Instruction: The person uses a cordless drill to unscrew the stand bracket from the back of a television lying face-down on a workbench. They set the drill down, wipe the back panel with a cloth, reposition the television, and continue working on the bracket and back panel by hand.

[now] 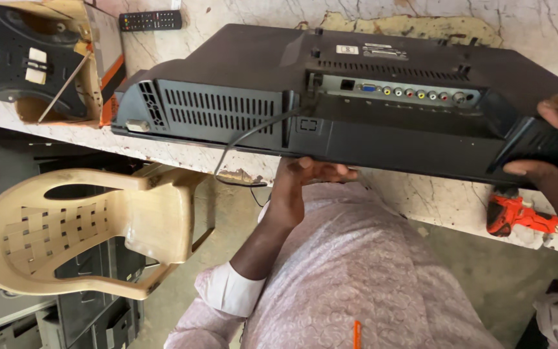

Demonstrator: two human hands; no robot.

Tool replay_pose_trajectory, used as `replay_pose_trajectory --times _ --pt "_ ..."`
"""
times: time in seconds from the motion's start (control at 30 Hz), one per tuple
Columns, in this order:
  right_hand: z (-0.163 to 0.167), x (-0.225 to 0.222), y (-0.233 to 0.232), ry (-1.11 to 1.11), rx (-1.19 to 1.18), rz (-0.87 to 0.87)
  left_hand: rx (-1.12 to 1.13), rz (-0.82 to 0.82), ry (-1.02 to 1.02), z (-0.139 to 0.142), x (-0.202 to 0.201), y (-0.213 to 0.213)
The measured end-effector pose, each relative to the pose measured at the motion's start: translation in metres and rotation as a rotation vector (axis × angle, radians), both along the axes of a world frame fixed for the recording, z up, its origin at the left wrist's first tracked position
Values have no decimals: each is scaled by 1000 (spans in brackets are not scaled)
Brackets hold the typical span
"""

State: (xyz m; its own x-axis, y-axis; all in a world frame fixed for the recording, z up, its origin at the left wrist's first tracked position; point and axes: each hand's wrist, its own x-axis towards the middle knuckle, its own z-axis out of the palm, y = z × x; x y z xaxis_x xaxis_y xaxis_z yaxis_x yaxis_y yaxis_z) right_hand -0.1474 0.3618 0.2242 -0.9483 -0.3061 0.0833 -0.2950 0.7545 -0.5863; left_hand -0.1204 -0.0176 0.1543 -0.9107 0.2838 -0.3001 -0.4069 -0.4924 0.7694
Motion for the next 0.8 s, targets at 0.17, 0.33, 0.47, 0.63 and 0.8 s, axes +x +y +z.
replay_pose_trajectory --times 0.17,0.33,0.47,0.63,0.8 --pt "0 5 -4 -76 -159 -75 -25 67 -38 2 2 -3" --pt "13 7 -20 -17 -56 -120 -77 149 -84 -4 3 1" --pt "24 0 -32 29 -75 -127 -34 166 -72 -21 9 -2" --pt "39 -15 -24 233 199 -7 35 257 -44 -50 17 5" --pt "49 -17 4 225 220 38 174 266 -68 -56 6 1"
